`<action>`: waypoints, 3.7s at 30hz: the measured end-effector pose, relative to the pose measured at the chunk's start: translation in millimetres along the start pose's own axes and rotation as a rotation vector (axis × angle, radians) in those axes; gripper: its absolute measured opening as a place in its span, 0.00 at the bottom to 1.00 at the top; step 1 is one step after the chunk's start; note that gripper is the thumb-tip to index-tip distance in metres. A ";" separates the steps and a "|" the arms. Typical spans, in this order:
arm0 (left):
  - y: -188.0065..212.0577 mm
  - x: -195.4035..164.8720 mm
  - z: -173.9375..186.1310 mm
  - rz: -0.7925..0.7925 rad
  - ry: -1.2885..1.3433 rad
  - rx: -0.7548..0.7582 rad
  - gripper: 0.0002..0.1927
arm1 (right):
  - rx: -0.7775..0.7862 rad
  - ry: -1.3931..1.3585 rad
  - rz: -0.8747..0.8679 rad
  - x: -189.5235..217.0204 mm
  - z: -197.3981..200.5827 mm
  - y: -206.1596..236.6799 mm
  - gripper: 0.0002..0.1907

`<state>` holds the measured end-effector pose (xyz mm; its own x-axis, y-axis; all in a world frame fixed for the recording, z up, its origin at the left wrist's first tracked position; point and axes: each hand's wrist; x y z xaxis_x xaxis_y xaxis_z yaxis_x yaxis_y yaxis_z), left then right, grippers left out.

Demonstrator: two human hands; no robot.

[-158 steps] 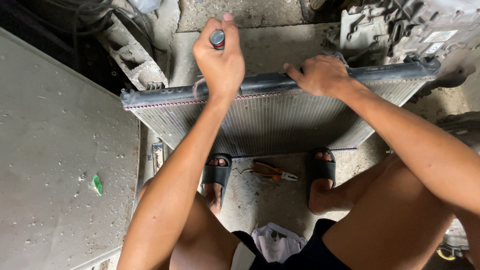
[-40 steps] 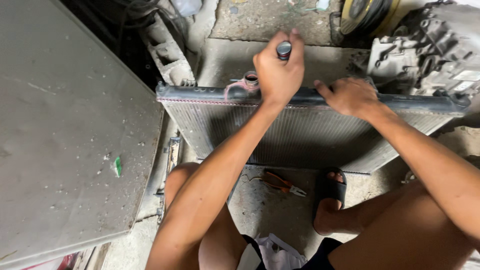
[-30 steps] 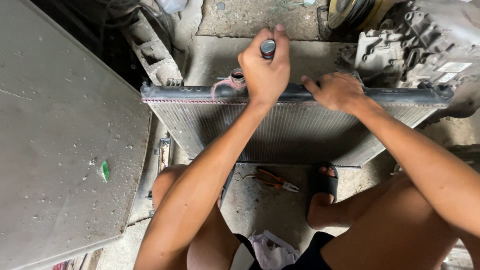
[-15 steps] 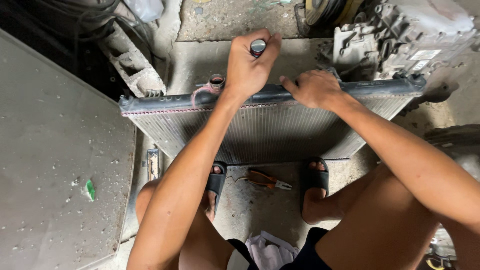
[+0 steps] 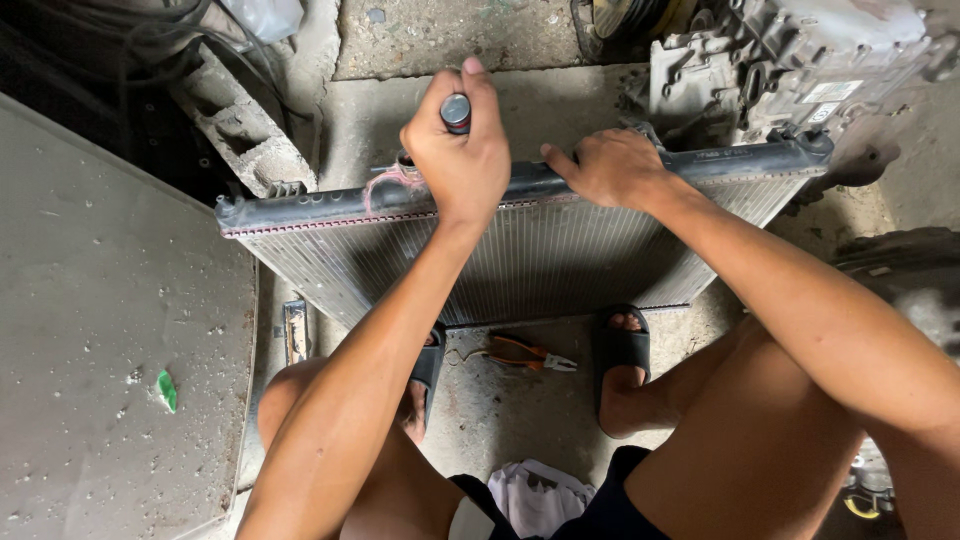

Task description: The person uses a screwdriver to pry and separate the top plastic tank from the core of a car radiator. They work along the seam, applying leverage to break the seal and detach the tank.

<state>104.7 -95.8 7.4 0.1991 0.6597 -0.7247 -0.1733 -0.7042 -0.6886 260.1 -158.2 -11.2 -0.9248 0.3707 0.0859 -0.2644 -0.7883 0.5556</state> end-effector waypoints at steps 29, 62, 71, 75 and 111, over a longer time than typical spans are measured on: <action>4.7 6.6 12.7 0.050 -0.050 -0.077 0.23 | 0.010 -0.007 0.018 4.6 -0.9 -2.2 0.49; 0.1 2.3 15.0 0.043 0.069 -0.033 0.23 | -0.028 0.000 0.033 6.4 -1.7 -2.3 0.47; -7.3 7.2 20.0 0.044 0.174 0.277 0.21 | 0.035 -0.014 0.012 10.3 0.8 4.9 0.47; -21.5 6.9 25.5 0.189 0.397 0.431 0.21 | -0.007 0.021 0.027 9.1 0.9 3.3 0.46; 2.4 4.4 0.6 0.081 0.164 -0.028 0.22 | -0.072 0.008 0.049 8.0 -3.6 -4.2 0.47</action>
<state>104.6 -94.4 2.5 0.3403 0.5509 -0.7621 -0.1683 -0.7617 -0.6257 252.8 -153.6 -15.9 -0.9392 0.3269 0.1045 -0.2374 -0.8386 0.4903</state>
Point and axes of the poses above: each hand's wrist, its own y-axis away from the middle knuckle, its own z-axis out of the back of the hand, x = y × z, and after that the axes turned 13 degrees about x, right-handed
